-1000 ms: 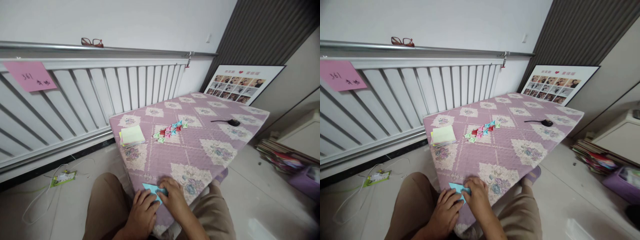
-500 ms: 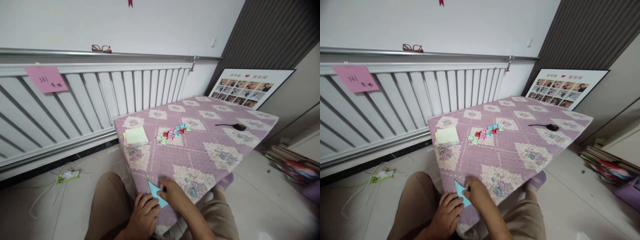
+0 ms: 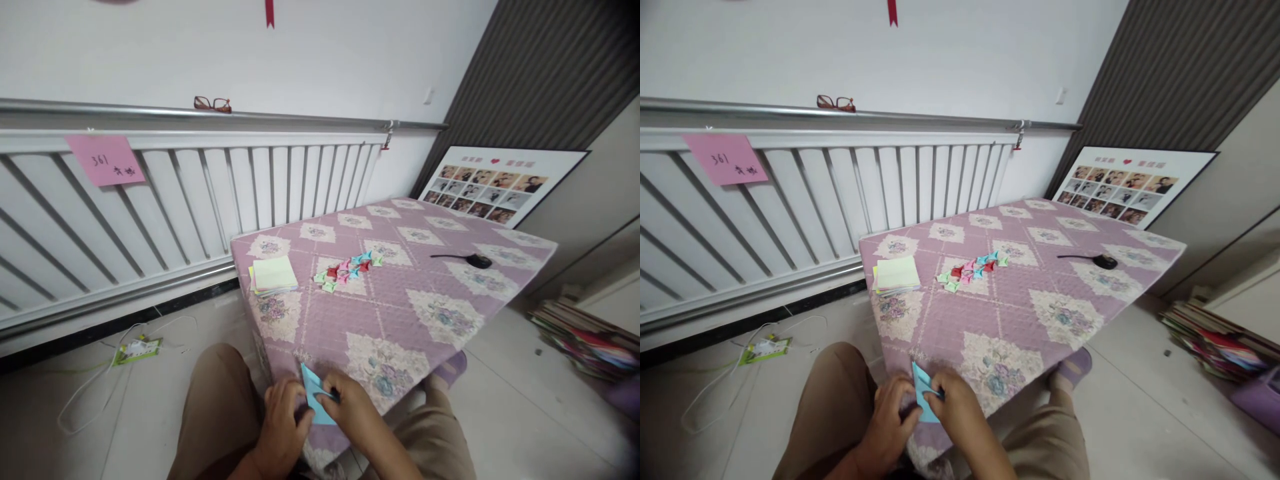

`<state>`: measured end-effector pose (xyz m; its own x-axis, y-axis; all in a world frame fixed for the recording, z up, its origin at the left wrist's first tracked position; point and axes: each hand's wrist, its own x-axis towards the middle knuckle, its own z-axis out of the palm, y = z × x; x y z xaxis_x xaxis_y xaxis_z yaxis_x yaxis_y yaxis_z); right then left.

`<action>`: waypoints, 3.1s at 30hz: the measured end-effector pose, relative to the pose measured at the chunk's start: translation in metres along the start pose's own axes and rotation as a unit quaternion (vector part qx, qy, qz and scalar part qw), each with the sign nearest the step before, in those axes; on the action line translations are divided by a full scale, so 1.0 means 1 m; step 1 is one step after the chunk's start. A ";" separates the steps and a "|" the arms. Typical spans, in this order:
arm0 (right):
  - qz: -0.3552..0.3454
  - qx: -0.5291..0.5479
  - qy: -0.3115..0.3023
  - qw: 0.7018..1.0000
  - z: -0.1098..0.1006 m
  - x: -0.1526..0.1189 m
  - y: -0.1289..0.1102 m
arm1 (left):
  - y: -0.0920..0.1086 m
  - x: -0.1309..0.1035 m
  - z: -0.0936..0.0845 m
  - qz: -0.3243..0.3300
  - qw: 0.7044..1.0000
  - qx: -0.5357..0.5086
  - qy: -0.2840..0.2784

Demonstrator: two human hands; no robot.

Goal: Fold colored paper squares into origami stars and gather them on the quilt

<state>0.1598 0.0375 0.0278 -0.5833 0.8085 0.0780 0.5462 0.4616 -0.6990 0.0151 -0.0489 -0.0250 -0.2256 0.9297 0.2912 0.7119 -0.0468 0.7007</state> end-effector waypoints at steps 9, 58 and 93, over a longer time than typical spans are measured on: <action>-0.092 -0.078 0.011 0.993 -0.011 -0.007 -0.019 | 0.007 0.020 -0.012 -0.126 0.947 -0.259 -0.142; -0.038 -0.014 -0.042 0.998 -0.043 -0.026 -0.057 | 0.034 0.018 -0.055 -0.144 0.928 -0.315 -0.140; -0.035 -0.213 0.140 0.966 0.000 -0.018 -0.039 | 0.053 0.045 -0.042 -0.096 0.982 -0.136 -0.089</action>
<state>0.1492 0.0049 0.0539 -0.4745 0.8093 0.3463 0.7445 0.5788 -0.3328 0.0144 -0.0251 0.0526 -0.2005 0.9791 0.0349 0.4591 0.0624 0.8862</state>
